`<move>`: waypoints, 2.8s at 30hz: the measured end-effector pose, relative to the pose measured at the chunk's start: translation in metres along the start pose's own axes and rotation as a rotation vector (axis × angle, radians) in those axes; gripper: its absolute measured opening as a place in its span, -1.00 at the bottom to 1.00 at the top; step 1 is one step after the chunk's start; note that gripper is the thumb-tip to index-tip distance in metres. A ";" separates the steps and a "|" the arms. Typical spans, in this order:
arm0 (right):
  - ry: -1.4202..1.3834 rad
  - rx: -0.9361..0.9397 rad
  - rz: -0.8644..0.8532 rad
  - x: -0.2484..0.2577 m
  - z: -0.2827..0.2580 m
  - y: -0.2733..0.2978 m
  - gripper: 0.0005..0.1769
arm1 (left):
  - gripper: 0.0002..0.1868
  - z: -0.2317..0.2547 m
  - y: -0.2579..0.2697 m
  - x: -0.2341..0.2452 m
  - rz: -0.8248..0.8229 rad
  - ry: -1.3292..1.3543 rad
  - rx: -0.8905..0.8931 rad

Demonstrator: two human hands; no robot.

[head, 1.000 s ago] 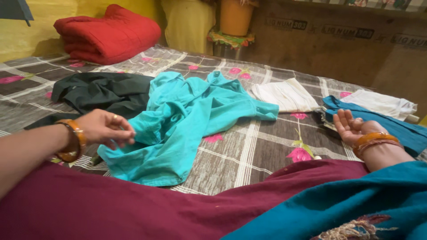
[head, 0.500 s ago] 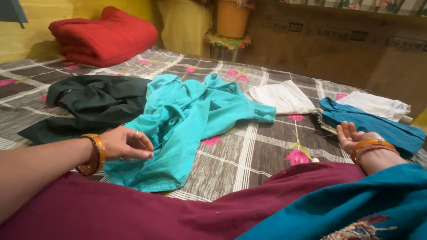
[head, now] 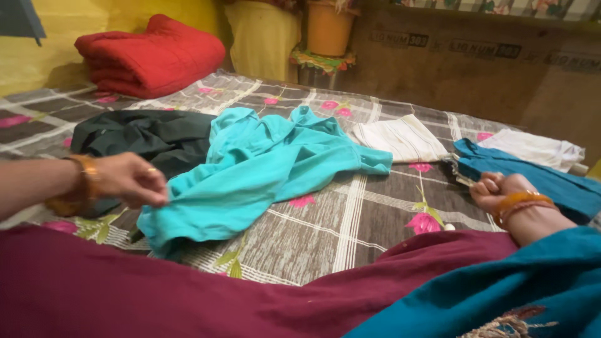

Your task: The person sits on a bed with a teal shirt laid out and mends it by hand. They work a needle and thread through the shirt fabric, pull the thread taut repeatedly, and at one point hold a button against the placket while stitching it in place.

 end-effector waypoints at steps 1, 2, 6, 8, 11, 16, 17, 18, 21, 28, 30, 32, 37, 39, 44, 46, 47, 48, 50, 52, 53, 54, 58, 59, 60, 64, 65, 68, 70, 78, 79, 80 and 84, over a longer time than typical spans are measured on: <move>0.023 0.039 0.010 -0.001 -0.001 -0.001 -0.61 | -0.78 -0.004 0.010 0.015 0.029 -0.059 0.031; 0.033 0.041 0.005 -0.004 0.001 -0.002 -0.63 | -0.76 -0.008 0.022 0.025 0.040 -0.031 0.040; 0.044 0.057 -0.035 -0.019 0.005 0.003 -0.65 | -0.76 -0.019 0.049 0.067 0.259 0.080 0.142; 0.028 0.060 -0.059 -0.023 0.005 0.008 -0.67 | -0.73 -0.022 0.062 0.085 0.381 0.098 0.158; 0.044 0.054 -0.071 -0.030 0.006 0.020 -0.70 | -0.69 -0.026 0.073 0.099 0.516 0.022 0.221; 0.244 0.045 -0.129 -0.078 0.044 0.056 -0.79 | -0.62 -0.039 0.068 0.103 0.632 -0.233 0.351; 0.354 0.058 -0.201 -0.098 0.058 0.066 -0.78 | -0.61 -0.031 0.056 0.097 0.646 -0.299 0.363; 0.463 0.073 -0.268 -0.117 0.073 0.077 -0.75 | -0.60 -0.016 0.045 0.090 0.649 -0.356 0.332; 0.460 -0.041 -0.382 -0.161 0.121 0.114 -0.80 | -0.56 0.075 0.002 0.038 0.562 -0.396 0.024; 0.303 -0.158 -0.714 -0.226 0.191 0.196 -0.74 | -0.31 0.356 -0.091 -0.211 0.272 0.426 -0.894; 0.255 -0.130 -0.661 -0.214 0.177 0.192 -0.75 | -0.42 0.364 -0.111 -0.254 0.099 0.701 -0.734; 0.223 -0.060 -0.563 -0.197 0.157 0.180 -0.75 | -0.37 0.346 -0.123 -0.293 -0.185 0.942 -0.370; 0.156 -0.075 -0.631 -0.188 0.147 0.156 -0.69 | -0.71 0.328 -0.101 -0.257 -0.140 0.921 -0.350; 0.151 -0.056 -0.592 -0.183 0.145 0.143 -0.70 | -0.74 0.318 -0.091 -0.240 -0.186 0.854 -0.354; 0.157 0.047 -0.385 -0.149 0.116 0.111 -0.79 | -0.76 0.244 -0.059 -0.179 -0.189 0.585 -0.263; 0.137 0.009 -0.327 -0.136 0.108 0.099 -0.82 | -0.77 0.213 -0.048 -0.150 -0.108 0.602 -0.223; 0.131 -0.010 -0.303 -0.133 0.105 0.093 -0.84 | -0.78 0.200 -0.042 -0.138 -0.078 0.626 -0.216; 0.123 -0.006 -0.275 -0.128 0.100 0.086 -0.82 | -0.78 0.188 -0.035 -0.128 -0.062 0.634 -0.212; 0.102 0.007 -0.209 -0.114 0.089 0.073 -0.78 | -0.79 0.167 -0.023 -0.114 -0.042 0.643 -0.204; 0.047 -0.019 -0.186 -0.101 0.083 0.062 -0.83 | -0.79 0.143 -0.015 -0.101 0.041 0.674 -0.151; 0.021 -0.031 -0.174 -0.093 0.083 0.056 -0.82 | -0.78 0.133 -0.013 -0.098 0.082 0.690 -0.125; 0.030 -0.042 -0.099 -0.079 0.081 0.051 -0.82 | -0.78 0.126 -0.012 -0.102 0.085 0.720 -0.125; 0.026 -0.109 0.073 -0.043 0.074 0.034 -0.80 | -0.78 0.107 -0.010 -0.120 0.102 0.796 -0.100; 0.009 -0.136 0.083 -0.041 0.077 0.029 -0.78 | -0.79 0.106 -0.009 -0.124 0.110 0.800 -0.085; 0.029 -0.108 0.071 -0.037 0.073 0.027 -0.80 | -0.80 0.109 -0.009 -0.122 0.152 0.781 -0.087; 0.063 -0.025 0.164 -0.018 0.061 0.030 -0.73 | -0.85 0.128 -0.014 -0.118 0.253 0.741 -0.120; 0.063 -0.014 0.221 -0.019 0.060 0.033 -0.60 | -0.86 0.130 -0.014 -0.119 0.264 0.742 -0.132; 1.281 0.091 0.557 -0.035 0.020 0.065 -0.39 | -0.79 0.144 -0.020 -0.127 0.240 0.627 -0.153; 1.465 0.344 0.706 -0.068 0.016 0.101 -0.21 | -0.79 0.173 -0.016 -0.120 0.346 0.307 -0.329; 1.217 0.320 -0.744 -0.244 0.247 0.229 -0.51 | -0.77 0.254 0.005 -0.173 0.371 -0.034 -0.532; 1.160 0.112 -0.842 -0.247 0.281 0.244 -0.49 | -0.78 0.257 0.009 -0.175 0.392 -0.042 -0.527; 1.241 0.072 -0.791 -0.247 0.294 0.251 -0.42 | -0.80 0.259 0.013 -0.175 0.413 -0.048 -0.520; 1.482 -0.016 -0.649 -0.238 0.308 0.263 -0.20 | -0.79 0.243 0.008 -0.185 0.231 0.153 -0.439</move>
Point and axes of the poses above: each hand's wrist, its own y-axis away from the middle knuckle, its own x-axis out of the back of the hand, z = x × y, the point moved 10 cm from there along -y, towards the middle knuckle, and after that the axes turned 4 degrees about -z, right-handed, at the moved point
